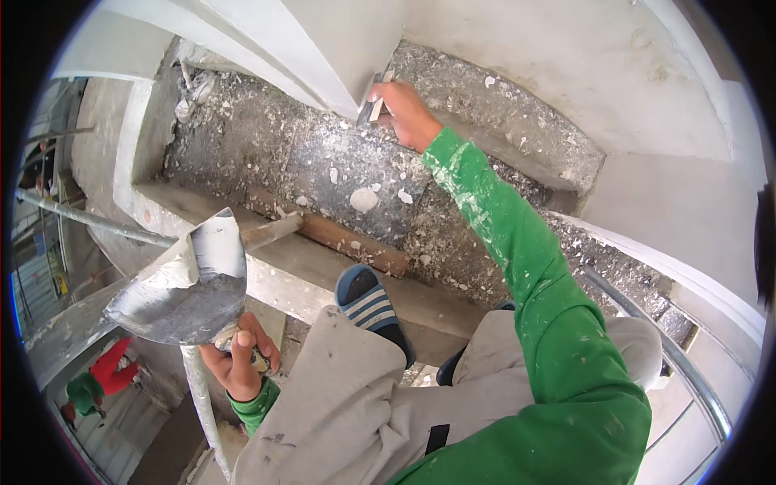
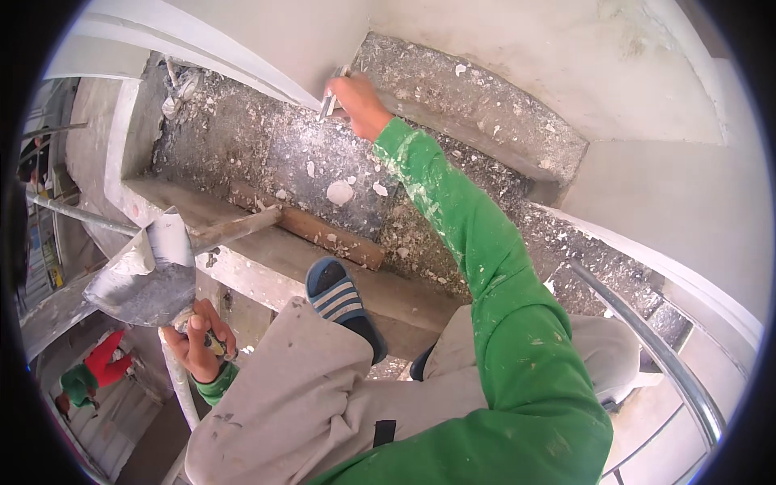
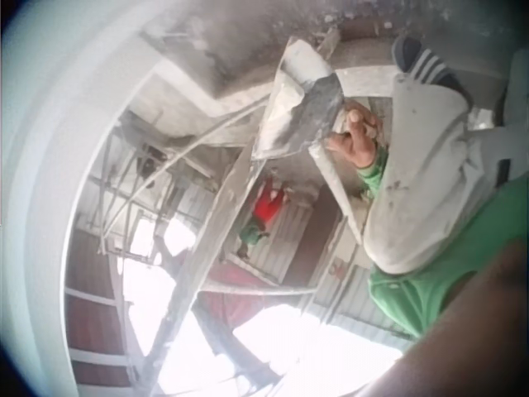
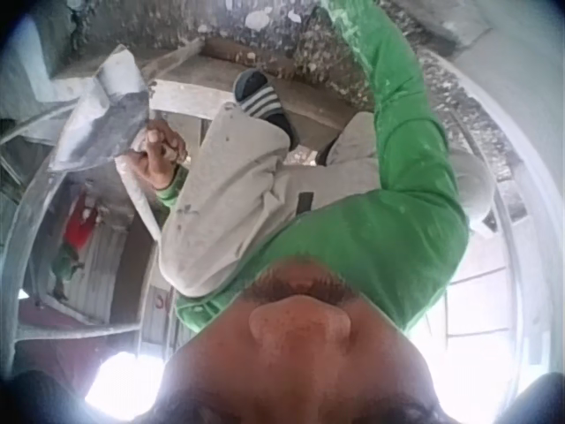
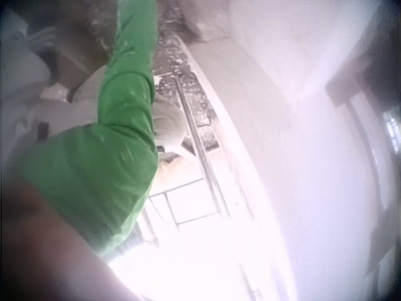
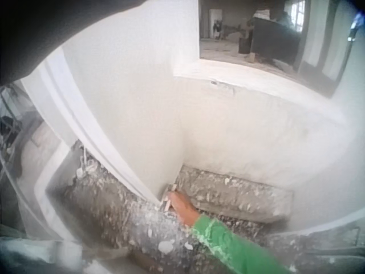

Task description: The person sits on a concrete staircase and uses a trowel and a smaller scraper to apply and smooth white plaster onto the stair risers and the adjacent wall. They repeatedly scoop plaster from the trowel onto the scraper and spread it evenly across the surfaces.

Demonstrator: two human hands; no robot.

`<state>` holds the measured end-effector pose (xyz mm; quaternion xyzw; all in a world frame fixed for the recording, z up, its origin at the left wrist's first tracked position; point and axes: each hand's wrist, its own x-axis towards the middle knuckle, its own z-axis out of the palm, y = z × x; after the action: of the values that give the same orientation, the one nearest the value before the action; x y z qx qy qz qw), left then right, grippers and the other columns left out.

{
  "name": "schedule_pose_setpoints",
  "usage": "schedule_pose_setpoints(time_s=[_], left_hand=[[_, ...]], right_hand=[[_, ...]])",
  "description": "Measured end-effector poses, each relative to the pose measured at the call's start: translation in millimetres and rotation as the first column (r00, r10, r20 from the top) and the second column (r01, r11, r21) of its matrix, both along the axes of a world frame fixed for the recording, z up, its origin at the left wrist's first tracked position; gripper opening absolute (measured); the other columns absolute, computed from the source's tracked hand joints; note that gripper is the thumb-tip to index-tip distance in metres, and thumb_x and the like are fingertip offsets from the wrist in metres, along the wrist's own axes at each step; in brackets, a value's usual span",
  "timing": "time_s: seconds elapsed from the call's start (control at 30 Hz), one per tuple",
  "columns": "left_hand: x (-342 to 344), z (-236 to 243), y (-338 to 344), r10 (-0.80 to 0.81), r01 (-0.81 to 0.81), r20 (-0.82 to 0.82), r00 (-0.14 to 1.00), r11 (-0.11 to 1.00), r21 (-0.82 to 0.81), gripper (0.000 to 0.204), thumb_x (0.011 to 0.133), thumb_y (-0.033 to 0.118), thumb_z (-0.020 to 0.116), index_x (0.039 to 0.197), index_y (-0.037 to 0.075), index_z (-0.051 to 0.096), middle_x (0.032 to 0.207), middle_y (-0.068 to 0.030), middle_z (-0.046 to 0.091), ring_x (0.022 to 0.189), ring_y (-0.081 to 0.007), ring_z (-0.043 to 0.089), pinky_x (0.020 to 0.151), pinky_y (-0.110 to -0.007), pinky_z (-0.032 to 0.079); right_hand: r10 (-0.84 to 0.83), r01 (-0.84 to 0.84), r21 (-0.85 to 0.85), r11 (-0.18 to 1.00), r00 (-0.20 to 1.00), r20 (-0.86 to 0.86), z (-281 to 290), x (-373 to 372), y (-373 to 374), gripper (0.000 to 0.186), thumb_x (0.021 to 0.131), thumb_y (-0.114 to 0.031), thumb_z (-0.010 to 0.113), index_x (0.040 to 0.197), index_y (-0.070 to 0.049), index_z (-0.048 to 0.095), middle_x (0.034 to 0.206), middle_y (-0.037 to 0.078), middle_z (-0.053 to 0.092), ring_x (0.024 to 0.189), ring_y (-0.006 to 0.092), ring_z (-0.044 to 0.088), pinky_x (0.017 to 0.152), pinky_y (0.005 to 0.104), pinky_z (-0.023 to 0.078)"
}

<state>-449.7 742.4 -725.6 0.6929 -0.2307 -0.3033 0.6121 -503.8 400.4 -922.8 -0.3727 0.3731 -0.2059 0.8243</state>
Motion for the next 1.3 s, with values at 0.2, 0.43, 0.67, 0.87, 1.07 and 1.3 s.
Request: schedule_pose_setpoints(time_s=[0.2, 0.43, 0.67, 0.87, 1.07, 1.3], left_hand=[[-9, 3, -20, -0.063, 0.062, -0.012, 0.998, 0.997, -0.046, 0.022, 0.089, 0.011, 0.049, 0.105, -0.001, 0.039, 0.055, -0.0100, 0.042, 0.036, -0.0128, 0.037, 0.029, -0.023, 0.031], [-11, 7, -27, -0.119, 0.112, -0.089, 0.989, 0.991, -0.077, 0.035, 0.088, 0.008, 0.050, 0.119, 0.000, 0.035, 0.061, -0.0090, 0.043, 0.042, -0.0130, 0.041, 0.031, -0.024, 0.035], [-16, 19, -38, -0.178, 0.160, -0.183, 0.967, 0.981, -0.104, 0.035, 0.088, 0.008, 0.050, 0.119, -0.001, 0.036, 0.067, -0.0105, 0.047, 0.048, -0.0140, 0.044, 0.035, -0.025, 0.037], [-23, 15, -46, -0.279, 0.157, -0.324, 0.904, 0.921, -0.356, 0.038, 0.092, 0.019, 0.052, 0.121, 0.001, 0.034, 0.071, -0.0103, 0.042, 0.048, -0.0154, 0.044, 0.033, -0.026, 0.040], [-15, 20, -32, -0.608, 0.142, -0.574, 0.549, 0.744, -0.653, 0.052, 0.093, 0.033, 0.049, 0.131, 0.004, 0.029, 0.072, -0.0114, 0.041, 0.050, -0.0182, 0.043, 0.031, -0.027, 0.040], [-3, 29, -49, -0.805, 0.502, -0.421, 0.418, 0.591, -0.631, 0.048, 0.093, 0.016, 0.050, 0.132, -0.002, 0.029, 0.066, -0.0057, 0.044, 0.048, -0.0093, 0.043, 0.036, -0.021, 0.034]], right_hand=[[-0.022, 0.032, -0.098, 0.995, 0.995, 0.101, 86, -3, 2, 0.011, 0.074, -0.007, 0.056, 0.079, 0.003, 0.054, 0.082, 0.012, 0.053, 0.073, 0.0211, 0.056, 0.069, 0.0364, 0.054], [0.019, 0.030, -0.254, 0.967, 0.982, 0.185, 200, -4, -3, 0.015, 0.073, -0.011, 0.058, 0.076, 0.003, 0.052, 0.076, 0.010, 0.048, 0.075, 0.0210, 0.057, 0.065, 0.0337, 0.053], [0.193, -0.085, -0.409, 0.908, 0.954, 0.231, 315, -23, -4, 0.025, 0.081, -0.017, 0.057, 0.093, 0.004, 0.055, 0.090, 0.012, 0.053, 0.082, 0.0231, 0.054, 0.076, 0.0346, 0.048], [0.241, -0.073, -0.545, 0.836, 0.939, 0.244, 361, -38, -2, 0.027, 0.083, -0.011, 0.055, 0.103, 0.005, 0.054, 0.097, 0.015, 0.054, 0.086, 0.0257, 0.055, 0.079, 0.0348, 0.046], [0.195, 0.402, -0.894, 0.195, 0.878, 0.437, 306, -83, 54, 0.032, 0.084, -0.005, 0.053, 0.114, 0.006, 0.053, 0.105, 0.017, 0.054, 0.091, 0.0282, 0.056, 0.082, 0.0350, 0.045], [0.387, -0.278, -0.932, -0.234, 0.852, -0.352, 225, -112, 72, 0.047, 0.073, 0.007, 0.057, 0.119, 0.003, 0.054, 0.122, 0.015, 0.051, 0.112, 0.0302, 0.050, 0.098, 0.0408, 0.037]])
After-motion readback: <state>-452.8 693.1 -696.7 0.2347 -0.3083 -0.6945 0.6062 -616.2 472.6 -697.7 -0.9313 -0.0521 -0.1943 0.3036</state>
